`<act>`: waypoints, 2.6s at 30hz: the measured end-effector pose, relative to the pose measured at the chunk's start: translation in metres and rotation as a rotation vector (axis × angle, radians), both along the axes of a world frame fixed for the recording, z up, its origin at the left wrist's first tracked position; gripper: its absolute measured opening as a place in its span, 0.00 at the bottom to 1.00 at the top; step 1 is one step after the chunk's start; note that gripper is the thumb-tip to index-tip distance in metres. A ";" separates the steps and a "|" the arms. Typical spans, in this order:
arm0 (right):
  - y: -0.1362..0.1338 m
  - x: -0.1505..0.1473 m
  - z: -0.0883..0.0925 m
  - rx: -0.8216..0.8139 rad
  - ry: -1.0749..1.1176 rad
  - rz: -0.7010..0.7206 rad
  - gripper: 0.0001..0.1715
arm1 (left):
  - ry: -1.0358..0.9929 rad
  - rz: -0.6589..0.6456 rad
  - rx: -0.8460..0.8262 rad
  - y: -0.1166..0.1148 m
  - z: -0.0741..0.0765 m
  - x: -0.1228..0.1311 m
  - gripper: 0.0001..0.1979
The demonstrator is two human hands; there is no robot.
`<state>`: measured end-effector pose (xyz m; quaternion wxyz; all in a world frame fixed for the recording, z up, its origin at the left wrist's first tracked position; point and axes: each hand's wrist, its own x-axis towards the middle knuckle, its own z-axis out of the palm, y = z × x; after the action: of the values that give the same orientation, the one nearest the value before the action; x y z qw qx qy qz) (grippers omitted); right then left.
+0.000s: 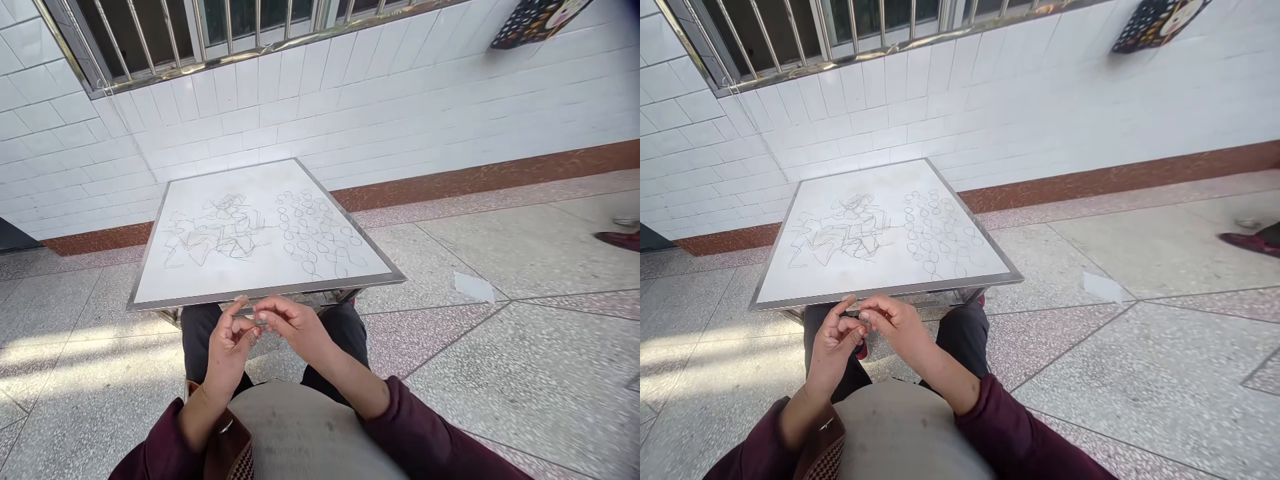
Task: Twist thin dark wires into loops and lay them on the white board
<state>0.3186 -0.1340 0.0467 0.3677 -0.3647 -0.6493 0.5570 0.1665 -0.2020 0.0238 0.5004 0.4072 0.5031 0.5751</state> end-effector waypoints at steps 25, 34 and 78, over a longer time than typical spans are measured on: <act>0.006 0.014 0.001 0.528 -0.107 0.054 0.11 | -0.324 -0.369 -0.035 -0.003 0.023 -0.019 0.38; -0.006 0.007 0.003 0.484 -0.086 -0.063 0.11 | -0.371 -0.243 0.032 -0.006 0.026 -0.006 0.41; -0.028 0.002 0.021 0.777 -0.289 -0.014 0.12 | 1.342 -0.124 0.931 0.006 0.057 -0.036 0.36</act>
<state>0.3203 -0.1617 0.0681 0.3870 -0.2775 -0.8537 0.2109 0.1300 -0.1957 0.0809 -0.0966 0.8577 0.3820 0.3303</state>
